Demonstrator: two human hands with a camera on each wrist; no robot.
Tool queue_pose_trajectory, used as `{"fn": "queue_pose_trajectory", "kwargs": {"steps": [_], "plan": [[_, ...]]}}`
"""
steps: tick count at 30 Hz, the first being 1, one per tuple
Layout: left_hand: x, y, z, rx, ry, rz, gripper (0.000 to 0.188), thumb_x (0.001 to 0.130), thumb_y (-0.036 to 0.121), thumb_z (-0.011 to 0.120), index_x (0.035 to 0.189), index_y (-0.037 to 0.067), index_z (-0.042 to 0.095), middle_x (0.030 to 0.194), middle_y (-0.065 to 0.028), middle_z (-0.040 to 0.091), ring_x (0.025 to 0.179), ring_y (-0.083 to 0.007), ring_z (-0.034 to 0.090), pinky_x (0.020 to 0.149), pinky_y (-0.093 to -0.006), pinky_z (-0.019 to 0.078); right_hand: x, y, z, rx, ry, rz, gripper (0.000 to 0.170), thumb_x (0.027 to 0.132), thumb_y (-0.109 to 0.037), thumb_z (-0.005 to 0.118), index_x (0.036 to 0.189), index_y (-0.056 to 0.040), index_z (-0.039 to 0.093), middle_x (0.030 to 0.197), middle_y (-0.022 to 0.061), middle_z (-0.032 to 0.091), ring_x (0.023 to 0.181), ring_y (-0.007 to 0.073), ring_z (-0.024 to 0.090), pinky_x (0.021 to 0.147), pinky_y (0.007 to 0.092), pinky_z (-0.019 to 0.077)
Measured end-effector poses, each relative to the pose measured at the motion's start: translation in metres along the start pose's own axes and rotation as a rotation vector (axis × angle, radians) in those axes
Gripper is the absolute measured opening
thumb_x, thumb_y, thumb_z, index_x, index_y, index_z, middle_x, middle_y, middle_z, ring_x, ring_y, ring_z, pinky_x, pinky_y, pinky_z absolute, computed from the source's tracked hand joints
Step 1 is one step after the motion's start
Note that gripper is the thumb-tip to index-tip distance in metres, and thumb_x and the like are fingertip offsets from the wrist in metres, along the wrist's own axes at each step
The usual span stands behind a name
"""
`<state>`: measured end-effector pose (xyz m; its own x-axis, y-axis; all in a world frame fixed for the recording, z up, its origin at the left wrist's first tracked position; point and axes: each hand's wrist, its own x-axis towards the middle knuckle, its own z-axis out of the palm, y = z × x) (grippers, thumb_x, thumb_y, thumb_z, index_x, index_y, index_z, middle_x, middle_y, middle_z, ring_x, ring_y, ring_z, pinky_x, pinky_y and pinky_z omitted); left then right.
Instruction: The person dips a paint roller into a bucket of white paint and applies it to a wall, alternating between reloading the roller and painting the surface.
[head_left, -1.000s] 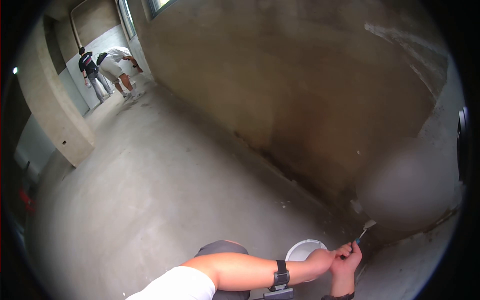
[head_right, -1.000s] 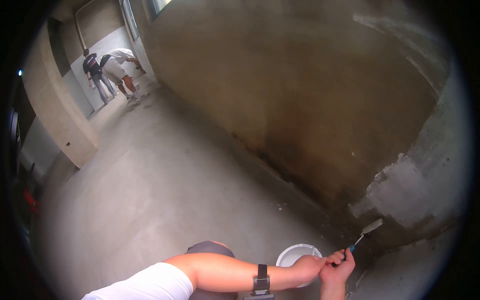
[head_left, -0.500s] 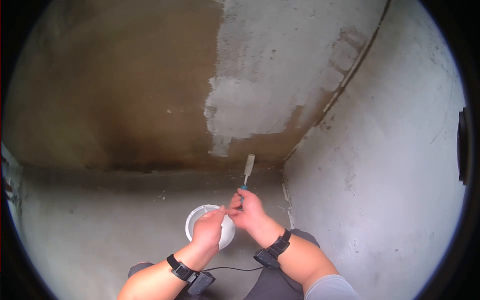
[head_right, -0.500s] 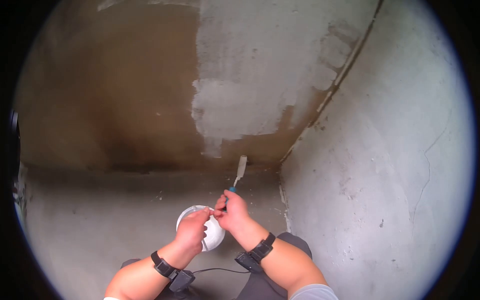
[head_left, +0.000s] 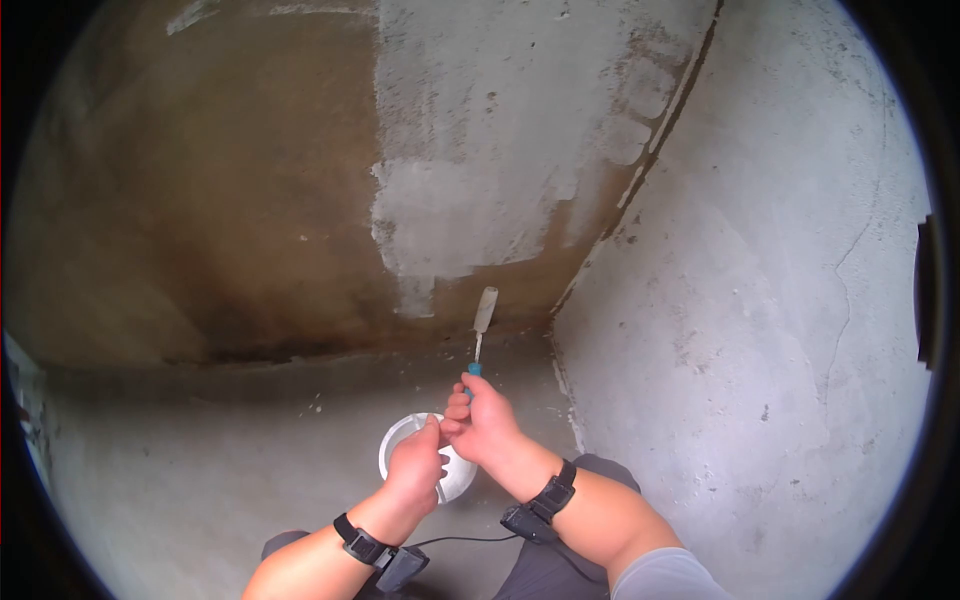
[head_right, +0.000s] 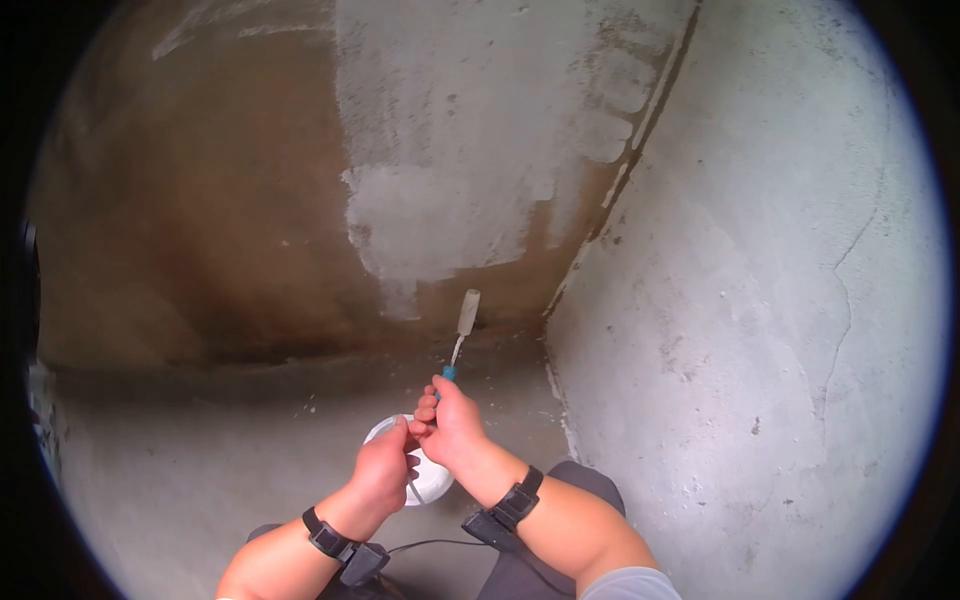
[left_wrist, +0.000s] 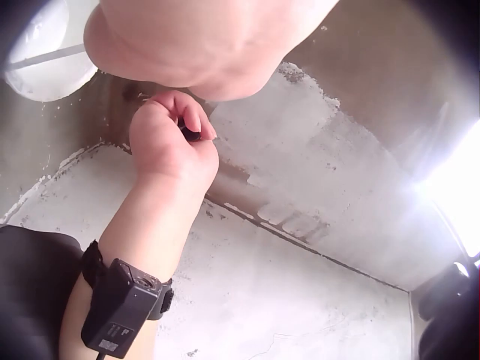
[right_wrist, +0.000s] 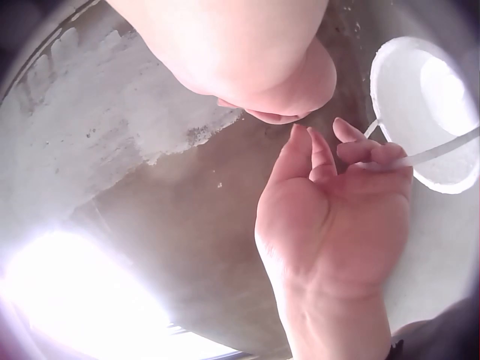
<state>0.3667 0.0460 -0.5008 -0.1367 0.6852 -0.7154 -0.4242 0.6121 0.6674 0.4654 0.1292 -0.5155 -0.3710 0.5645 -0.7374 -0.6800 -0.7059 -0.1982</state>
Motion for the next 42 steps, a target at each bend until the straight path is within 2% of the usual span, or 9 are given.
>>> {"fn": "queue_pose_trajectory", "kwargs": {"steps": [12,18,24,27,30,34,36,40,42], "plan": [[0.002,-0.011,0.0,0.134,-0.095,0.01,0.025,0.101,0.034,0.054,0.097,0.014,0.067,0.095,0.0022,0.061,0.081,-0.0115,0.047,0.068,-0.0278,0.04,-0.002,-0.001,-0.004,-0.275,0.1,-0.112,0.029,0.104,-0.033,0.053,0.103,-0.0047,0.051,0.07,-0.0003,0.044,0.053,0.0093,0.038,0.041,0.0244,0.0243],[0.011,-0.007,0.0,0.087,-0.086,-0.026,0.021,0.098,0.033,0.061,0.094,0.014,0.065,0.09,0.003,0.057,0.078,-0.0114,0.046,0.064,-0.0282,0.0385,-0.016,-0.021,-0.016,-0.539,0.146,-0.411,0.038,0.104,-0.039,0.05,0.115,-0.0028,0.051,0.069,0.0017,0.046,0.053,0.0116,0.043,0.043,0.0266,0.0281],[0.024,-0.009,0.008,0.058,0.015,-0.05,0.019,0.098,0.031,0.06,0.091,0.013,0.062,0.084,0.0027,0.055,0.072,-0.0114,0.046,0.061,-0.0288,0.0386,-0.04,-0.063,-0.021,-0.367,0.026,-0.544,0.036,0.104,-0.041,0.052,0.11,-0.0052,0.051,0.064,0.0013,0.045,0.051,0.0131,0.044,0.045,0.0281,0.0325],[0.038,-0.02,0.005,0.107,0.114,0.138,0.027,0.099,0.032,0.06,0.099,0.006,0.065,0.087,-0.0035,0.058,0.07,-0.0119,0.047,0.057,-0.0289,0.0394,-0.033,-0.084,-0.021,-0.274,-0.134,-0.603,0.034,0.104,-0.04,0.052,0.111,-0.0062,0.05,0.068,0.0011,0.047,0.054,0.0138,0.045,0.049,0.0294,0.0339],[0.04,-0.014,0.0,0.065,-0.029,0.007,0.026,0.1,0.031,0.057,0.104,0.006,0.064,0.092,-0.0047,0.06,0.074,-0.0146,0.05,0.061,-0.0315,0.0418,-0.03,-0.101,-0.007,-0.255,-0.074,-0.703,0.029,0.104,-0.035,0.054,0.106,-0.0063,0.052,0.07,0.0008,0.047,0.054,0.0114,0.045,0.048,0.0286,0.0364],[0.037,-0.008,0.0,-0.016,0.106,-0.055,0.016,0.1,0.023,0.053,0.09,0.012,0.058,0.085,-0.0022,0.058,0.068,-0.0137,0.046,0.06,-0.0327,0.0395,-0.014,-0.123,-0.008,-0.32,-0.063,-0.688,0.023,0.103,-0.029,0.054,0.106,-0.0064,0.053,0.072,0.0003,0.047,0.052,0.0101,0.043,0.046,0.0281,0.0356],[0.034,-0.005,-0.002,-0.017,0.116,-0.066,0.02,0.101,0.024,0.051,0.086,0.011,0.056,0.084,-0.0037,0.058,0.069,-0.0143,0.046,0.061,-0.0331,0.04,-0.01,-0.125,-0.003,-0.514,0.088,-0.756,0.019,0.103,-0.026,0.052,0.099,-0.0068,0.05,0.071,0.0003,0.046,0.05,0.0095,0.041,0.042,0.0267,0.0321],[0.038,-0.011,-0.009,-0.01,0.105,-0.064,0.022,0.099,0.027,0.051,0.092,0.008,0.059,0.09,-0.0063,0.06,0.074,-0.0175,0.052,0.06,-0.0337,0.0432,-0.001,-0.108,0.012,-0.552,0.118,-0.701,0.016,0.103,-0.023,0.05,0.099,-0.0075,0.049,0.07,-0.0014,0.043,0.05,0.0079,0.037,0.041,0.026,0.0264],[0.033,-0.008,-0.007,-0.061,0.116,-0.061,0.016,0.098,0.02,0.053,0.085,0.011,0.055,0.078,-0.0027,0.055,0.065,-0.0141,0.046,0.058,-0.033,0.0395,0.007,-0.09,0.019,-0.576,0.124,-0.647,0.02,0.104,-0.024,0.048,0.091,-0.0099,0.044,0.067,-0.0021,0.04,0.048,0.0075,0.035,0.04,0.0264,0.0251]]}}
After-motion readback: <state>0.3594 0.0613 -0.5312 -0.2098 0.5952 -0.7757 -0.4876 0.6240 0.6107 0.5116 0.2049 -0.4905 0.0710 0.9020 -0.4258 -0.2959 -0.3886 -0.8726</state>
